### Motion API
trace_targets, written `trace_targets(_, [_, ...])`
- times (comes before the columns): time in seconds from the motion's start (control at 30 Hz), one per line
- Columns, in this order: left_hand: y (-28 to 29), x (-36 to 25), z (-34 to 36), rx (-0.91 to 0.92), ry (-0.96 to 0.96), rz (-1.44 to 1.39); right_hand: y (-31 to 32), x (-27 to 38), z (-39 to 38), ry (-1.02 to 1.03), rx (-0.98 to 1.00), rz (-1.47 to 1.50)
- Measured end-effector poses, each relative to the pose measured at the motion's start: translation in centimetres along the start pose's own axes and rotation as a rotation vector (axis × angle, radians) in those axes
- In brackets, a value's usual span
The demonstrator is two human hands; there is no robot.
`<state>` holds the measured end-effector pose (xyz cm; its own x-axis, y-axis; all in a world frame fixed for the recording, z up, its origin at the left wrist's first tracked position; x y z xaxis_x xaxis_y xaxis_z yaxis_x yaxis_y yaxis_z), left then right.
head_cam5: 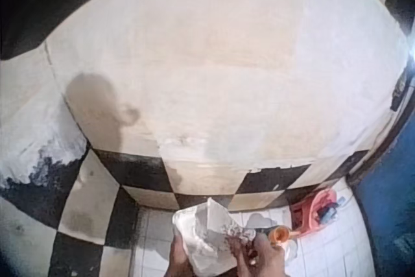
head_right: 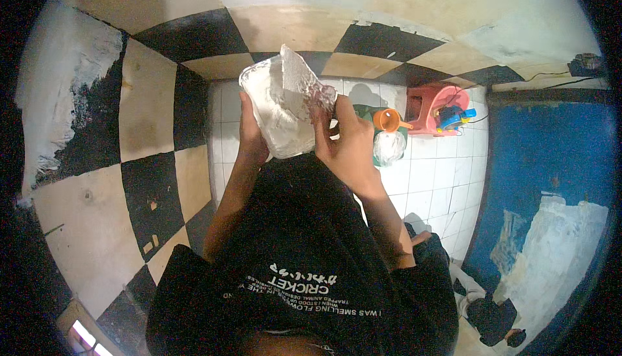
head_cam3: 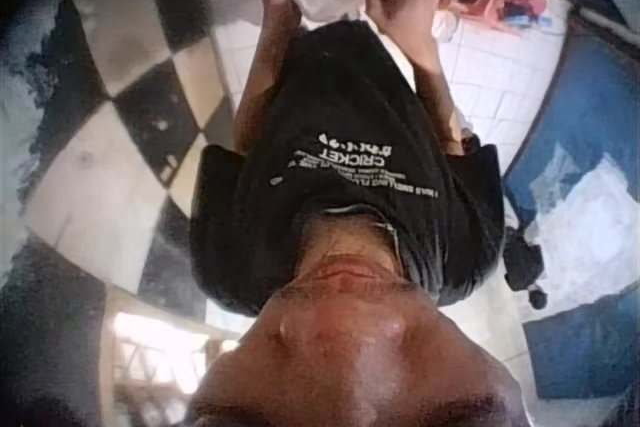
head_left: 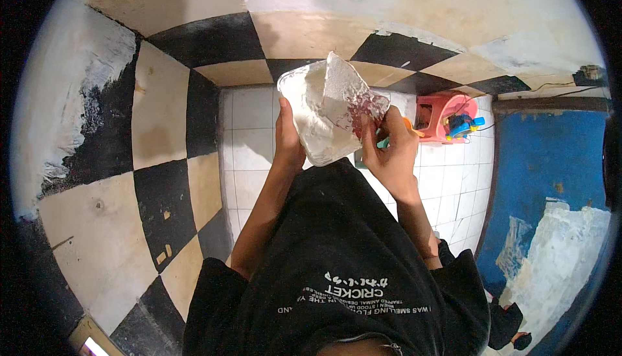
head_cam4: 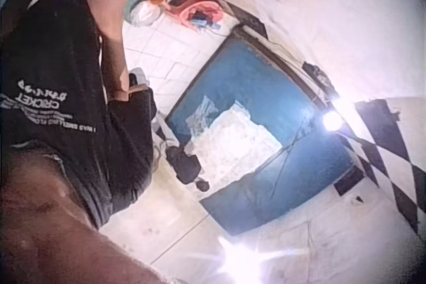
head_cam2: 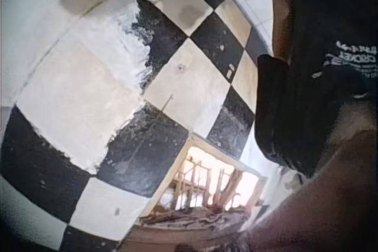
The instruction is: The person transfers white powder into a plastic container, adds water from a scoop, and mixes it into a paste using a spatula before applying the mixture to the gaps between wall tiles.
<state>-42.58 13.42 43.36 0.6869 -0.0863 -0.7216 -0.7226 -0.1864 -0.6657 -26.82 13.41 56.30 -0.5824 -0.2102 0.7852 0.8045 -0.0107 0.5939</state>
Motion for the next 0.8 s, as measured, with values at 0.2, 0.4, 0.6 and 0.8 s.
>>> trace_targets(0.2, [0.0, -0.2, 0.0, -0.033, 0.021, -0.023, -0.7, -0.1, -0.3, 0.058, -0.04, -0.038])
trace_targets(0.4, [0.2, -0.3, -0.5, 0.031, 0.027, -0.015, -1.1, 0.1, -0.6, 0.109, -0.065, -0.064])
trace_targets(0.6, [0.1, -0.3, -0.8, 0.069, 0.042, -0.023, -1.6, -0.2, -1.4, 0.118, -0.063, -0.039])
trace_targets(0.8, [0.5, -0.3, -1.2, 0.043, 0.03, 0.016, -1.8, -0.5, -1.9, 0.127, -0.047, -0.092])
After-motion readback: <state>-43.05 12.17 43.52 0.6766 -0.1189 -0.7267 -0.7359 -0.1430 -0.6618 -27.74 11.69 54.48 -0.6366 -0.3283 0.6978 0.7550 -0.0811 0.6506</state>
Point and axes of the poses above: each hand's wrist, its own z-axis towards the middle knuckle, its own y-axis out of the back of the hand, x = y × z, the point moved 4 cm from there along z, towards the middle knuckle, and after that the axes turned 6 degrees about -y, right-handed, at the moved point
